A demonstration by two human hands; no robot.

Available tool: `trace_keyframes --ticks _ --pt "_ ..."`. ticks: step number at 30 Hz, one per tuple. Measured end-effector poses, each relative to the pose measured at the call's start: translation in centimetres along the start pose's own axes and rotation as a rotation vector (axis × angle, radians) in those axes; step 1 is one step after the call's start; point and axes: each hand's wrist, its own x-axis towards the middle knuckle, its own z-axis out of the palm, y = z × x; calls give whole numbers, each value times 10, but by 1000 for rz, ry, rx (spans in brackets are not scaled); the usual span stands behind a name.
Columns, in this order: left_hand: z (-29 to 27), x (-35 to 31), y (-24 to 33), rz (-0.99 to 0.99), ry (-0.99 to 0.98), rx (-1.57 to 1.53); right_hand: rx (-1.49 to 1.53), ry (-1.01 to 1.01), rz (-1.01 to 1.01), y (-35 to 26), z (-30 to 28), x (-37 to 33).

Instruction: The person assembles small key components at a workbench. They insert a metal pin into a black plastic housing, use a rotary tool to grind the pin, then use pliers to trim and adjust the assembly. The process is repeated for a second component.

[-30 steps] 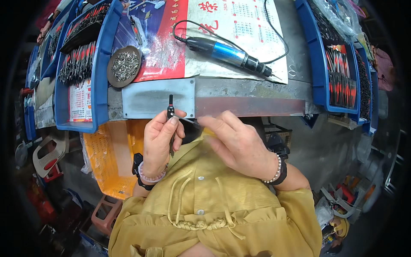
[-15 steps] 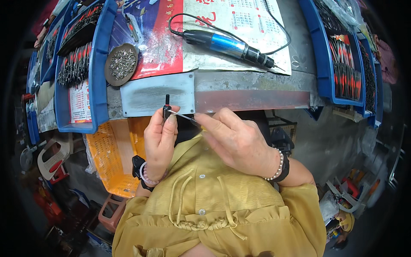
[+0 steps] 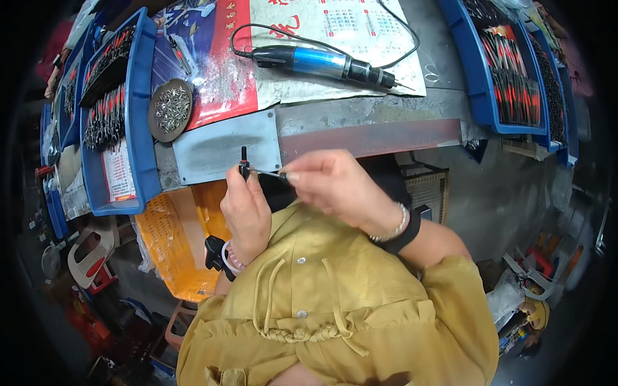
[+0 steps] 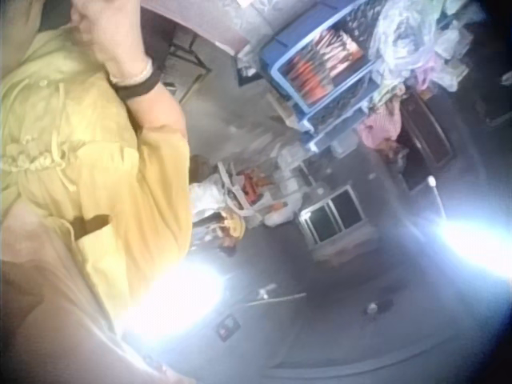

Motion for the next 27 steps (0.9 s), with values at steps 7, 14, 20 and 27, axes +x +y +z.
trace_keyframes --ticks 7,14,20,27 --pt "-2 1 -4 -60 -72 -109 -475 -293 -110 -23 -14 5" --pt "2 1 -4 -51 -32 -50 -52 -140 59 -8 3 4" --pt "11 -2 -12 -12 -53 5 455 -58 405 6 15 -5" --pt "10 4 -15 -4 -36 -280 553 -218 499 5 -6 9"
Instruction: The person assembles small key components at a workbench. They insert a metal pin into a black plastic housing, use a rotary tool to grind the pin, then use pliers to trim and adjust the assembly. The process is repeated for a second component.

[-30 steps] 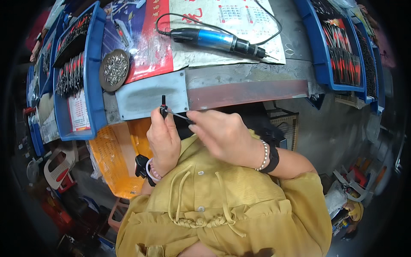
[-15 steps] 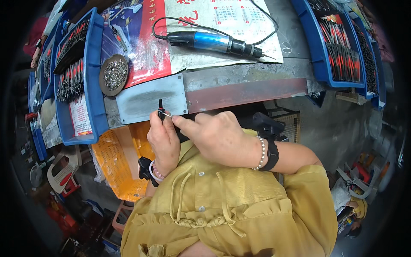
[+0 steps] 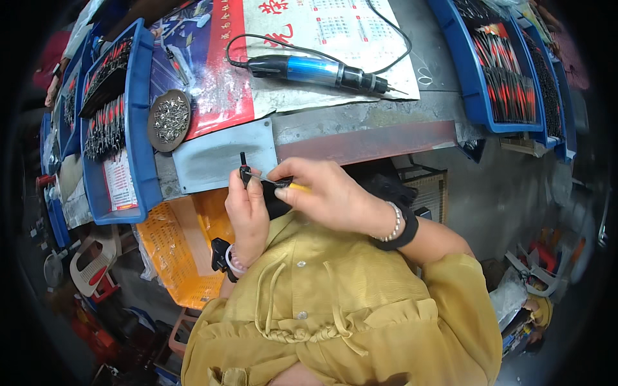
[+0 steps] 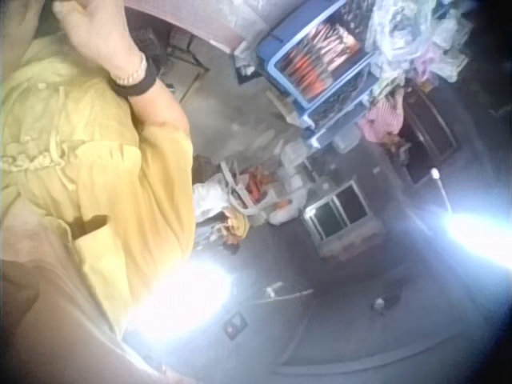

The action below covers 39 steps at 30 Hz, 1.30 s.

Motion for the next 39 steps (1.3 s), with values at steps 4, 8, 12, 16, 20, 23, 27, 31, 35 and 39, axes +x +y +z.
trace_keyframes --ticks 4,8,12,16,20,23,27,31,35,39 --pt "-19 4 6 -503 -210 -797 -532 51 -390 -15 0 -8" --pt "-31 7 11 -552 -215 -854 -627 72 -464 -16 5 -10" --pt "-33 5 12 -532 -210 -827 -643 97 -509 -9 8 -10" --pt "-34 2 12 -503 -197 -773 -659 88 -539 -7 10 -10" --pt "-31 -2 10 -439 -145 -625 -606 106 -528 -9 11 -8" --pt "-29 -3 8 -304 -117 -312 -13 11 -9 -11 3 -9" --pt "-29 -5 9 -296 -108 -330 522 -20 307 -6 -3 -5" --pt "-31 -5 13 -401 -130 -545 -305 78 -380 -4 6 -7" --pt "-31 -4 15 -429 -144 -645 -426 71 -402 -9 10 -14" --pt "-31 -4 16 -429 -146 -633 -558 97 -461 -10 12 -16"
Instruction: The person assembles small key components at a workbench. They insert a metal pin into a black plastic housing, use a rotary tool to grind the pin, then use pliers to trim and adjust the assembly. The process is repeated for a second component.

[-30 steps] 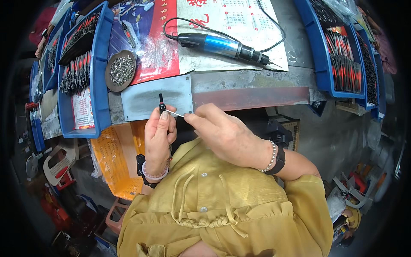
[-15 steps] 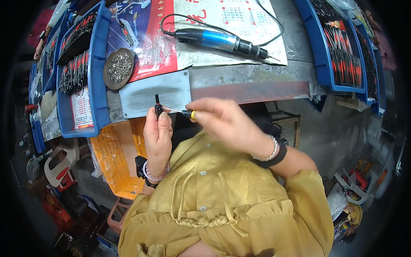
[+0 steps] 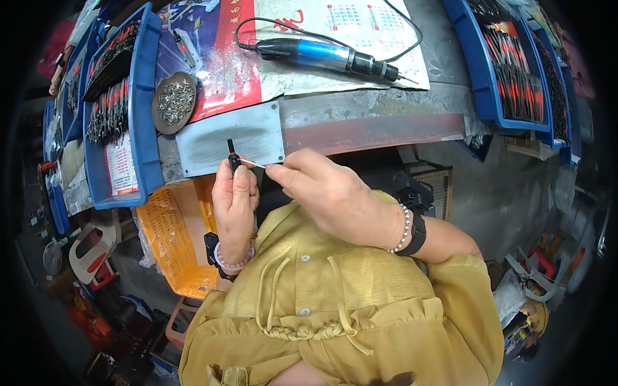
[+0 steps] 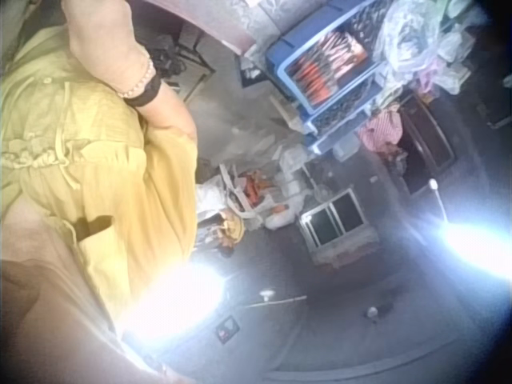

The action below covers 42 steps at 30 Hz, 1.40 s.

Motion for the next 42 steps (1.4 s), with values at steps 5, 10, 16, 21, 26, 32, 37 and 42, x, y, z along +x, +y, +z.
trace_keyframes --ticks 5,10,16,21,26,32,37,42 --pt "2 -1 0 -9 4 0 -79 18 -106 2 3 -1" --pt "0 -1 3 -38 -1 -115 -46 51 -33 1 4 -3" --pt "1 -2 3 -34 -8 -104 -51 71 -54 1 6 -2" --pt "3 -3 3 -21 -4 -54 -50 81 -73 2 6 -3" --pt "2 -2 2 -25 -9 -64 -44 83 -69 3 6 -5" --pt "3 -3 1 -10 1 -46 -37 102 -69 3 6 -5" --pt "6 -8 -6 182 92 437 89 115 40 6 4 -9" --pt "7 -4 -17 331 154 585 374 98 275 11 13 -10"
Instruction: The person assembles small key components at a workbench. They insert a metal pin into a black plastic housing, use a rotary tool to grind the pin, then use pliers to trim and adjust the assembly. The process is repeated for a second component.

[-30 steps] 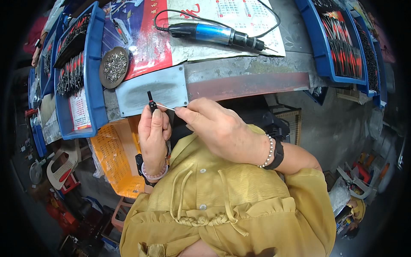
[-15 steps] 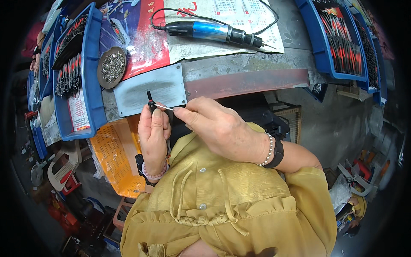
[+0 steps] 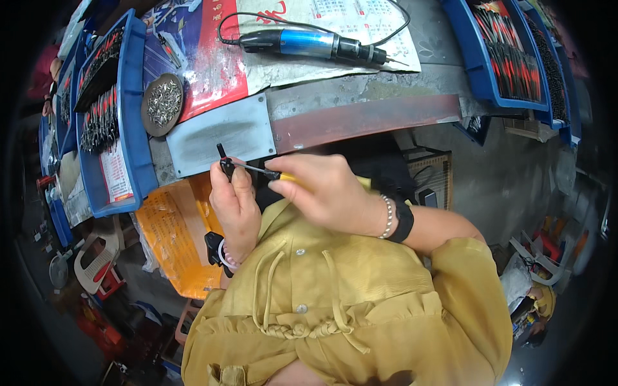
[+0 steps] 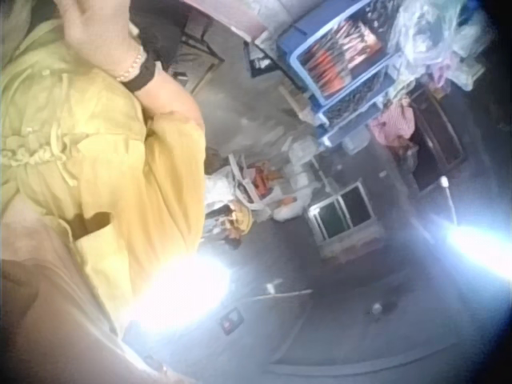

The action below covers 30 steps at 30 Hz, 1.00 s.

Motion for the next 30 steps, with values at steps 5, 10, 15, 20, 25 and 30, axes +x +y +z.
trace_keyframes --ticks 5,10,15,20,25,30 --pt "6 1 -3 132 72 196 196 -57 44 1 -4 17" --pt "5 0 1 37 2 21 -948 -228 -409 -22 -14 0" --pt "5 1 -2 47 -40 84 -637 -158 -248 -7 -5 0" --pt "15 -1 -11 77 -4 89 125 -94 183 11 -1 6" --pt "18 0 -10 106 -8 87 -74 -181 87 -3 -16 15" --pt "16 0 -5 12 -49 5 -981 -272 -291 -20 -12 6"
